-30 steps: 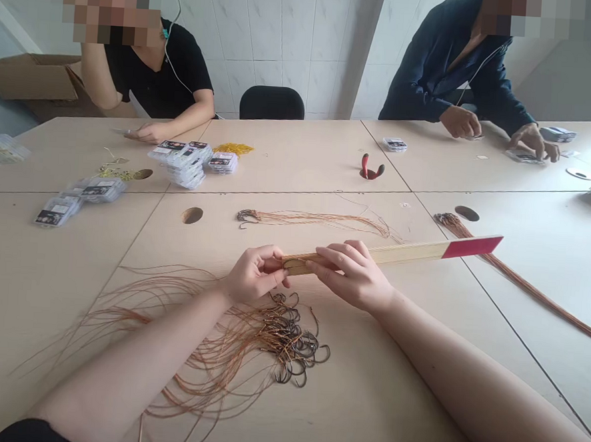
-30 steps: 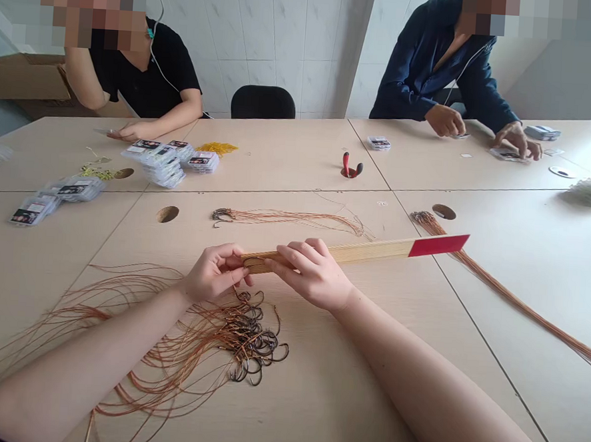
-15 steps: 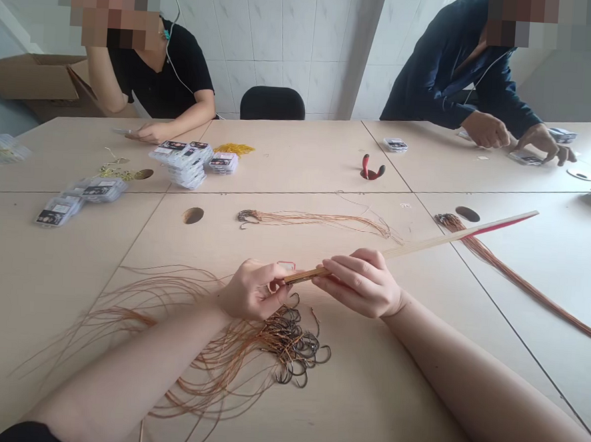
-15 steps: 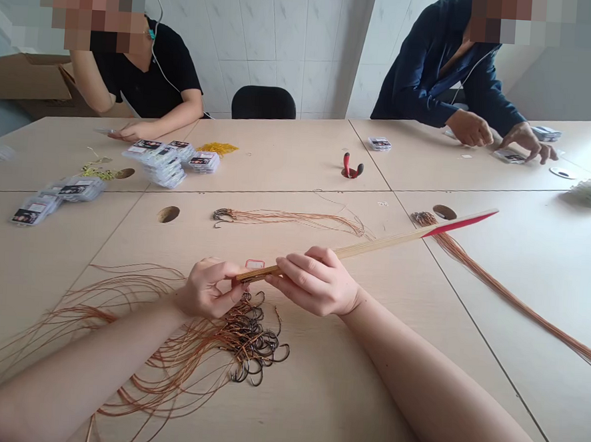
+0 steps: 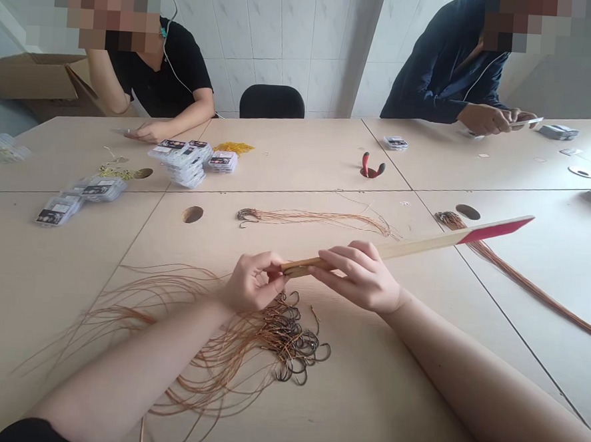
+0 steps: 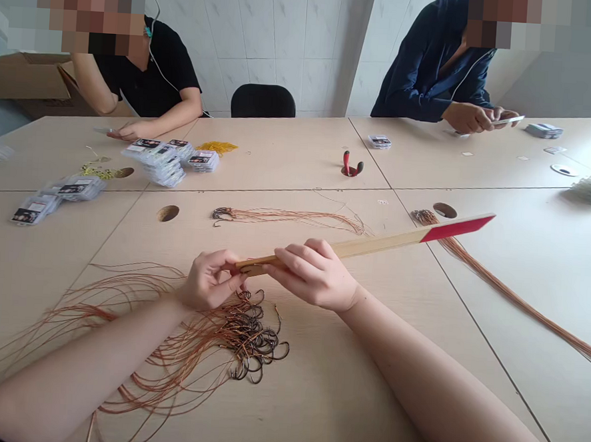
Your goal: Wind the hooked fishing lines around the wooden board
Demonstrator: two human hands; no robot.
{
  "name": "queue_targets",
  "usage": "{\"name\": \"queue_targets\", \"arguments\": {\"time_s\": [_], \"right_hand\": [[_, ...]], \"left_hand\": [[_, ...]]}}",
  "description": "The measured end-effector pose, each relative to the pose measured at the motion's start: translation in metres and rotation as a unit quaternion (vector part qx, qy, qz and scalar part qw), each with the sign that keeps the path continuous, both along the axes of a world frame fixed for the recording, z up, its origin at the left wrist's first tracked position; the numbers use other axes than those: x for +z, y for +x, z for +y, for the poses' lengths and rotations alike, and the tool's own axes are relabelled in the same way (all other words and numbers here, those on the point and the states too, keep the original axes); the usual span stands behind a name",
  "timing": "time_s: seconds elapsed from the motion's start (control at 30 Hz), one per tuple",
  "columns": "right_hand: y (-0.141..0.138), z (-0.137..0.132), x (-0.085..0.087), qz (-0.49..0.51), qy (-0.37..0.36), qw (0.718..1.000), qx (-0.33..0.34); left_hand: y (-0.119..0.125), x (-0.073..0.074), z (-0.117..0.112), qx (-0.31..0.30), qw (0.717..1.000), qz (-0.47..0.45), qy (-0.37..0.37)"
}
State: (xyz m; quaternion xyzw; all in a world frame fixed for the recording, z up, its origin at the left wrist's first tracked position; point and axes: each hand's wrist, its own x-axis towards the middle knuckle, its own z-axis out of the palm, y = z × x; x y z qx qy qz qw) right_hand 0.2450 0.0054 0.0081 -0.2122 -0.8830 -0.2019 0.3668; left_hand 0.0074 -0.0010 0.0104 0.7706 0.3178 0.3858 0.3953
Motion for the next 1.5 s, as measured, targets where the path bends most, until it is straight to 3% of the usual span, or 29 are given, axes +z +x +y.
{"name": "queue_targets", "arguments": {"time_s": [0.1,0.27,0.4,0.5,0.63,0.73,0.83,1.0,1.1,1.27,1.5], "right_hand": [[-0.004,-0.001,0.005,-0.015,-0.073,0.997,-0.019],[-0.009,-0.003,0.017,-0.009,-0.186,0.982,-0.026],[-0.014,-0.012,0.029,0.027,-0.337,0.940,-0.046],[-0.015,-0.018,0.040,0.047,-0.457,0.886,-0.060],[-0.007,-0.015,0.048,0.047,-0.568,0.821,-0.045],[-0.001,-0.008,0.047,0.031,-0.598,0.801,-0.017],[0.002,-0.002,0.044,0.015,-0.628,0.778,-0.001],[0.003,0.000,0.044,-0.001,-0.692,0.721,-0.021],[0.003,0.001,0.045,-0.003,-0.697,0.716,-0.035],[0.000,0.001,0.040,0.007,-0.634,0.773,-0.033],[-0.001,0.004,0.029,0.010,-0.522,0.853,-0.010]], "left_hand": [[-0.001,-0.002,0.004,0.007,0.993,-0.030,-0.113],[0.001,0.001,0.009,0.000,0.970,-0.087,-0.227],[0.005,0.006,0.013,-0.009,0.934,-0.141,-0.330],[0.008,0.014,0.013,0.010,0.880,-0.171,-0.442],[0.015,0.024,0.010,0.046,0.786,-0.211,-0.579],[0.020,0.026,0.008,0.063,0.725,-0.224,-0.648],[0.022,0.023,0.006,0.079,0.697,-0.224,-0.677],[0.024,0.022,0.004,0.115,0.695,-0.210,-0.678],[0.026,0.023,0.003,0.119,0.702,-0.205,-0.671],[0.027,0.022,0.003,0.128,0.733,-0.193,-0.640],[0.019,0.011,0.011,0.088,0.821,-0.198,-0.528]]}}
